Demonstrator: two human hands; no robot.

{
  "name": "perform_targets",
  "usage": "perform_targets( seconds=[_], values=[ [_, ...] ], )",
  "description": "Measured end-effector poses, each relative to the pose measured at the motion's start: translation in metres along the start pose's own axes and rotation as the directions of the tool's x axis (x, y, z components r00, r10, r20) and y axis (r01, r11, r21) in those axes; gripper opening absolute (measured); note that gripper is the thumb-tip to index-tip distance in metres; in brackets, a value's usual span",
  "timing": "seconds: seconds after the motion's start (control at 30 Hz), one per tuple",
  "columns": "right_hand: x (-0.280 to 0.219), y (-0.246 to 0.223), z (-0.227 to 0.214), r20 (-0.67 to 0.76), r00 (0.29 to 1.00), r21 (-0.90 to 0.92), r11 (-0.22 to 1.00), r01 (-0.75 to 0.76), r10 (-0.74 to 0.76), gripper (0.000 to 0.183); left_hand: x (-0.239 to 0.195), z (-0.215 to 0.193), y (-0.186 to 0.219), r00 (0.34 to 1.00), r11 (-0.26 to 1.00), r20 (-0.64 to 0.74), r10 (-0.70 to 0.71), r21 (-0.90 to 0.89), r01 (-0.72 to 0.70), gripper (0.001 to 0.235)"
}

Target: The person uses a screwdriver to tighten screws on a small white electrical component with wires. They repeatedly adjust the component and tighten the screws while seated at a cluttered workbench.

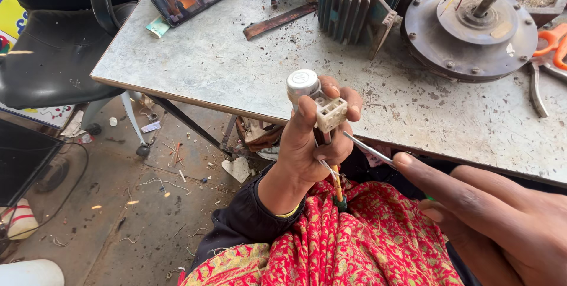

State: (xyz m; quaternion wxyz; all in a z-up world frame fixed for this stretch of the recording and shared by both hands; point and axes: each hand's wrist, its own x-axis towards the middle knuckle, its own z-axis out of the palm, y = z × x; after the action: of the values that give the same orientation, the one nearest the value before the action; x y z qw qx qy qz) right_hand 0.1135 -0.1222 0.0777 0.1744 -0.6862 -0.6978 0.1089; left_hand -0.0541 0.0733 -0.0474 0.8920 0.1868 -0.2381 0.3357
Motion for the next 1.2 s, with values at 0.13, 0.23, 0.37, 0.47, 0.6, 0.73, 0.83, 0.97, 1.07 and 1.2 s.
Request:
perform_targets(
  seconds=[0.13,0.23,0.37,0.47,0.6,0.73,0.83,0.97,1.07,1.2],
  values=[
    [0.006,-0.007,-0.001,-0.014,0.999,0.056,0.997,0.047,-0.047,0.065,-0.003,0.001,-0.001,1.0,0.997,-0.014,-0.012,0.074,0.013,0.032],
    [0.009,-0.008,-0.001,-0.016,0.998,0.055,0.996,0.064,-0.064,0.066,-0.004,0.003,-0.004,0.999,0.996,-0.021,-0.031,0.084,0.032,0.032],
    [0.009,-0.01,-0.003,0.004,0.999,0.028,0.999,0.035,-0.035,0.067,-0.005,0.007,-0.003,0.997,0.995,-0.063,-0.036,0.093,0.042,0.035],
    [0.008,-0.011,-0.006,-0.033,0.999,0.069,0.997,0.043,-0.041,0.063,-0.006,0.009,-0.005,0.998,0.991,-0.063,-0.016,0.132,0.024,0.035],
    [0.007,-0.01,-0.014,0.006,1.0,0.103,0.995,0.011,-0.012,0.061,-0.008,0.012,-0.008,0.999,0.976,-0.045,0.013,0.217,-0.003,0.033],
    [0.002,-0.013,-0.013,-0.091,0.993,-0.014,0.997,0.069,-0.07,0.058,-0.009,0.016,-0.009,0.997,0.972,-0.077,0.007,0.235,0.011,0.032],
    [-0.002,-0.017,-0.012,-0.117,0.973,-0.304,0.94,0.154,-0.197,0.071,-0.008,0.014,-0.009,0.996,0.972,-0.091,-0.01,0.232,0.031,0.031],
    [-0.006,-0.027,-0.011,0.091,0.98,-0.632,0.751,0.192,-0.175,0.082,-0.005,0.007,-0.01,0.996,0.978,-0.083,-0.024,0.204,0.041,0.03],
    [-0.003,-0.03,-0.013,0.01,0.982,-0.548,0.821,0.162,-0.187,0.085,-0.003,0.003,-0.008,0.998,0.99,-0.04,-0.05,0.129,0.055,0.032],
    [0.008,-0.029,-0.018,0.113,0.993,-0.356,0.932,0.063,-0.024,0.082,-0.006,0.003,-0.004,0.998,0.995,-0.015,-0.055,0.076,0.056,0.033]
  ],
)
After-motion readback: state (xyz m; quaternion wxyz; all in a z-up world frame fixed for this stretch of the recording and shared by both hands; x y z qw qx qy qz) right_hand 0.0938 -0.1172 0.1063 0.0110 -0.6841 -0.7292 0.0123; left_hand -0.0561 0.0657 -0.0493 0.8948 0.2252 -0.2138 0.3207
